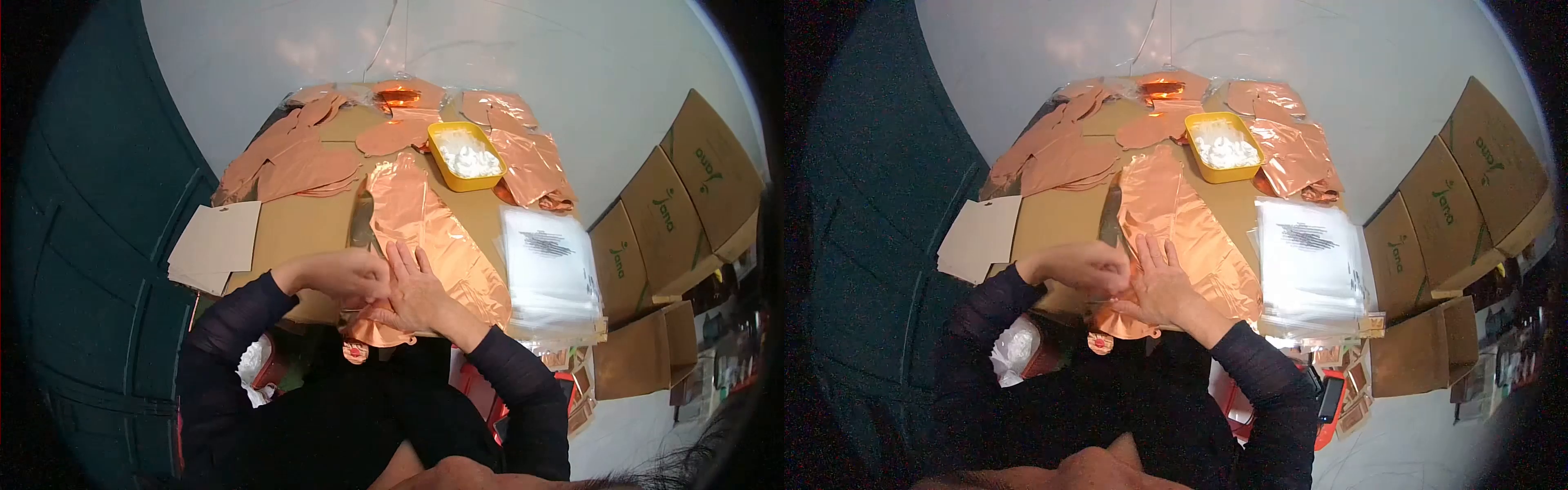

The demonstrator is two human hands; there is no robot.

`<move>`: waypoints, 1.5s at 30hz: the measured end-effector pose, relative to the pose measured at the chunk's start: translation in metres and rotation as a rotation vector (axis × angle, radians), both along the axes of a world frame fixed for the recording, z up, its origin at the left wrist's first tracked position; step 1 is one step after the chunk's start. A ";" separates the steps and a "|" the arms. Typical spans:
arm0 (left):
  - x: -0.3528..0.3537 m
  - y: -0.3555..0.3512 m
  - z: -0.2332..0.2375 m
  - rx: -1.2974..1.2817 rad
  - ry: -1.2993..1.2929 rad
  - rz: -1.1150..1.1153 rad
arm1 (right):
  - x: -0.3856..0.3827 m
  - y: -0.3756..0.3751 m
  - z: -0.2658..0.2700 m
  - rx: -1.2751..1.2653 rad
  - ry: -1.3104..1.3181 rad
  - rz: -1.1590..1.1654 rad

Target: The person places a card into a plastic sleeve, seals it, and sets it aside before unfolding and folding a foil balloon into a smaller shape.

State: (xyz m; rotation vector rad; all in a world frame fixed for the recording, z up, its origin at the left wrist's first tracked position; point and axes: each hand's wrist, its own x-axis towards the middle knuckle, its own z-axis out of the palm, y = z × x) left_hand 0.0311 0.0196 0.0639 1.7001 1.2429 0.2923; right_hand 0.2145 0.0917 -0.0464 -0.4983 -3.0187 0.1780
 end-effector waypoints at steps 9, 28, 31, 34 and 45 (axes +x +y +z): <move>-0.120 0.038 -0.115 1.062 0.510 0.766 | 0.004 0.001 0.003 -0.086 0.038 0.004; -0.062 0.033 -0.123 0.624 -0.109 0.433 | 0.008 0.004 -0.001 -0.049 0.040 0.017; -0.054 0.028 -0.104 0.642 0.068 0.325 | 0.006 0.007 -0.006 -0.044 0.048 0.052; -0.056 0.032 -0.103 0.668 0.050 0.298 | 0.006 0.007 -0.006 -0.136 -0.074 -0.091; -0.044 0.061 -0.115 0.606 0.397 0.312 | 0.004 0.002 0.000 0.023 -0.074 -0.006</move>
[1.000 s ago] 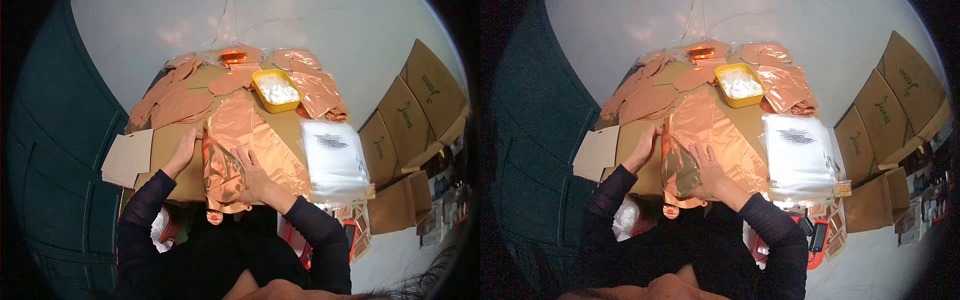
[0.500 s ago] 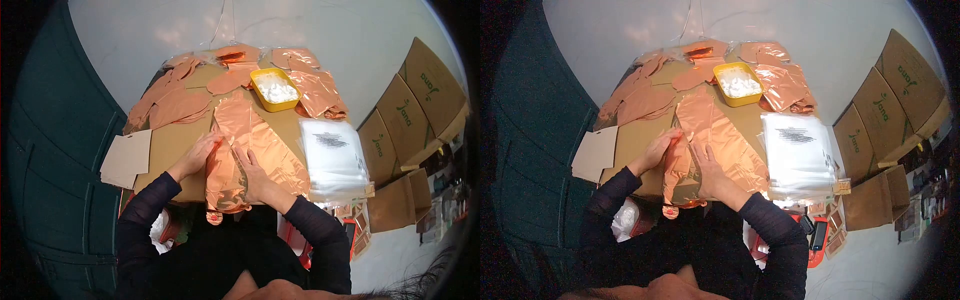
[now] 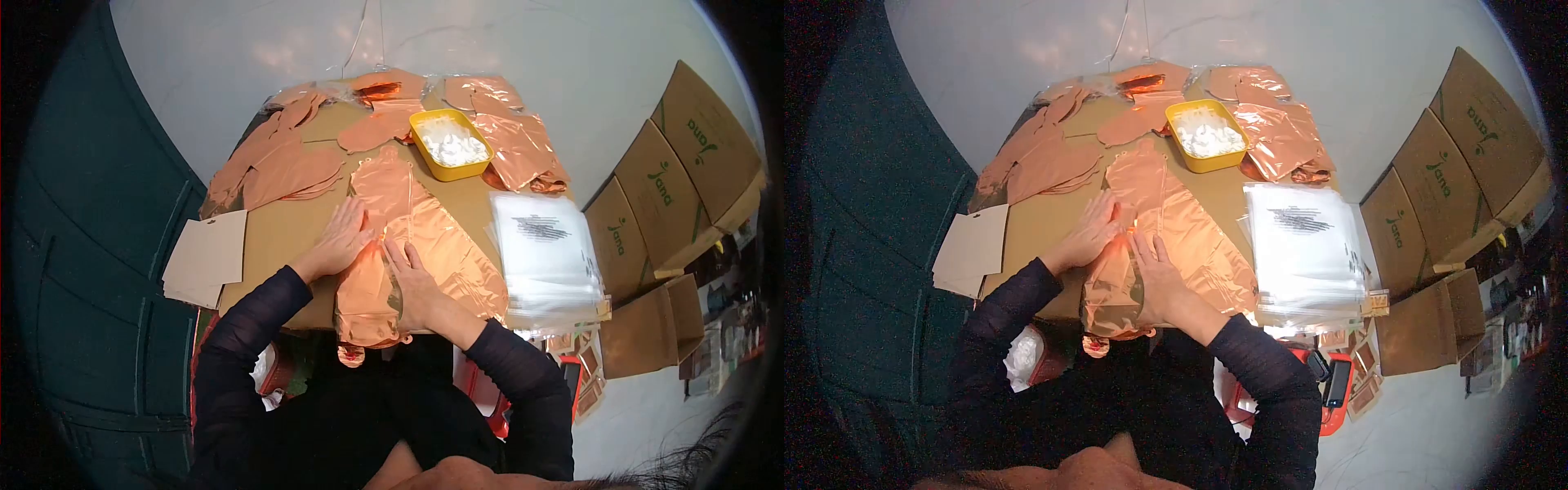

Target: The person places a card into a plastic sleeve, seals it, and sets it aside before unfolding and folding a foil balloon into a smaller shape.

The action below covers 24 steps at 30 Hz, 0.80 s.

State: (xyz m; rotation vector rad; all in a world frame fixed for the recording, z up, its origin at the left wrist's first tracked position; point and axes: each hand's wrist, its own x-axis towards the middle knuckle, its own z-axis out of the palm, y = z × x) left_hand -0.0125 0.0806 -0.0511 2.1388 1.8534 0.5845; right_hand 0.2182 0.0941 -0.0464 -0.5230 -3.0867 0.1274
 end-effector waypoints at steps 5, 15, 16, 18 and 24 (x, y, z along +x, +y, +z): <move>0.017 -0.001 0.008 -0.001 0.200 -0.011 | -0.001 -0.004 0.001 -0.067 0.033 -0.076; 0.026 -0.003 0.005 0.107 0.350 0.010 | 0.008 -0.001 0.023 -0.068 0.006 0.004; 0.028 -0.004 0.008 0.099 0.359 0.009 | 0.012 0.001 0.027 -0.077 0.032 0.005; 0.030 -0.005 0.012 0.093 0.353 0.012 | 0.022 0.006 0.031 -0.062 0.174 0.026; 0.032 -0.005 0.013 0.054 0.369 0.035 | 0.031 -0.023 0.049 -0.027 0.569 -0.027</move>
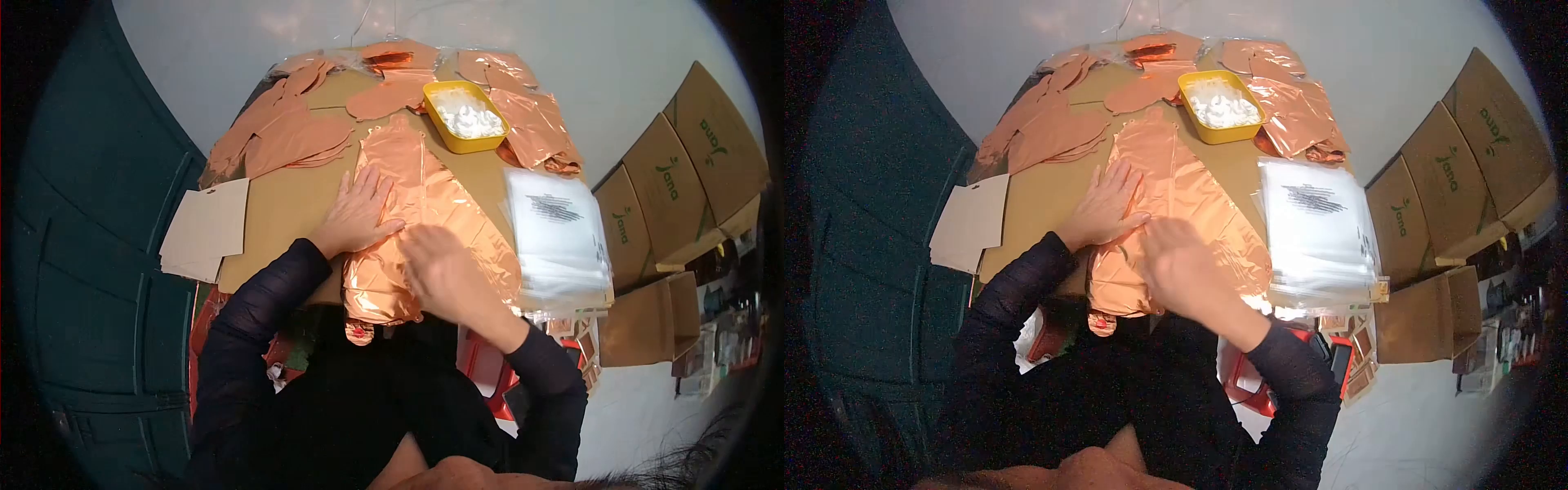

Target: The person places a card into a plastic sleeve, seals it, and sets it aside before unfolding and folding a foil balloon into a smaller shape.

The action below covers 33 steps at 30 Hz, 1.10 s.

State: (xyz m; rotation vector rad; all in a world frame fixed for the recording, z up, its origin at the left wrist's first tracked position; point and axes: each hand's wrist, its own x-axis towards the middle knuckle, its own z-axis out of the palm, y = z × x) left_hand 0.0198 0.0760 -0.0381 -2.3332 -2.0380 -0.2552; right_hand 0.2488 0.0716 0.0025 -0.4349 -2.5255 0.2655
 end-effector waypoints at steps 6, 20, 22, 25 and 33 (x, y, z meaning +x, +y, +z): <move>0.000 0.000 -0.001 0.027 -0.026 -0.008 | -0.026 -0.048 -0.030 -0.019 -0.033 0.422; -0.001 -0.001 0.000 -0.018 -0.048 0.014 | 0.098 -0.080 -0.067 -0.948 0.124 -0.037; -0.001 -0.001 0.000 -0.021 -0.049 0.015 | 0.111 -0.087 -0.067 -1.388 0.272 -0.400; -0.002 -0.001 -0.001 -0.005 -0.053 0.009 | 0.130 -0.082 -0.070 -1.561 0.565 -0.659; 0.001 -0.004 0.004 -0.018 -0.051 0.025 | 0.119 -0.074 -0.062 -1.216 0.833 -0.643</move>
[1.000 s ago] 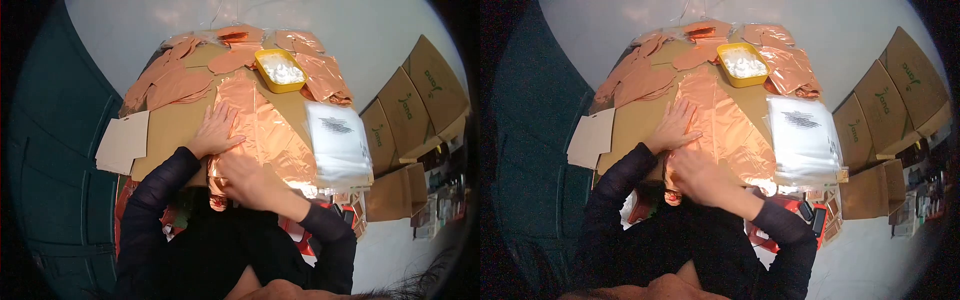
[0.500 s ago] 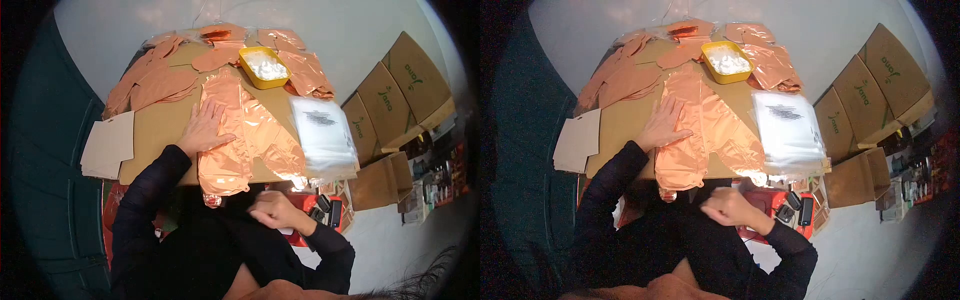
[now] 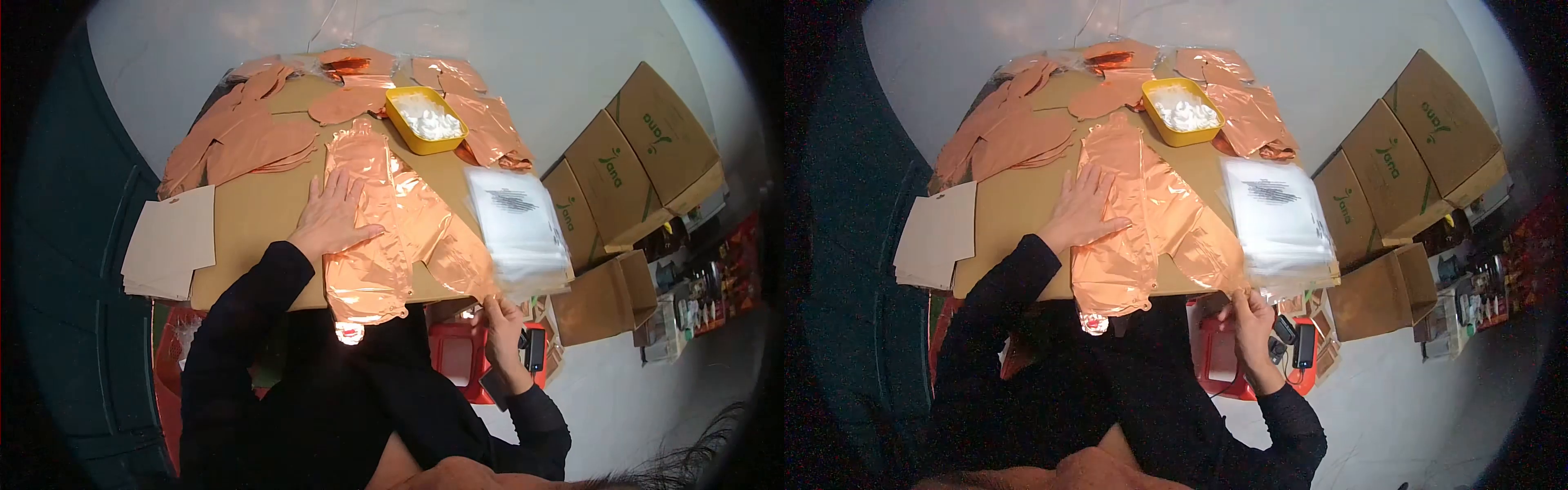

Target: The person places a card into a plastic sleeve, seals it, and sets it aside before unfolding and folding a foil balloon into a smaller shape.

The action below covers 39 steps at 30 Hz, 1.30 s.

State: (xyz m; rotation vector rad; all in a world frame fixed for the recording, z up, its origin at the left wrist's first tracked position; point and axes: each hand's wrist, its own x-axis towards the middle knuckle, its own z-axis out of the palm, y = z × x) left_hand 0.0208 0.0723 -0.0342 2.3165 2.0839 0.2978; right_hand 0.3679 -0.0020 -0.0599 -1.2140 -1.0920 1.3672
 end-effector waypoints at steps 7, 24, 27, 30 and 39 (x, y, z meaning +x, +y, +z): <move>-0.001 0.000 -0.005 0.058 -0.004 0.007 | -0.042 0.008 0.035 0.858 -0.633 0.023; -0.019 0.008 -0.036 0.245 0.242 -0.074 | -0.089 0.076 0.044 0.867 -0.732 0.471; -0.021 0.011 -0.043 0.293 0.221 -0.094 | -0.086 0.118 0.026 0.897 -1.090 0.477; -0.020 0.009 -0.038 0.225 0.235 -0.087 | -0.100 0.133 0.018 0.727 -1.251 0.642; -0.024 0.012 -0.042 0.177 0.371 -0.048 | -0.153 0.162 0.014 0.777 -1.252 0.741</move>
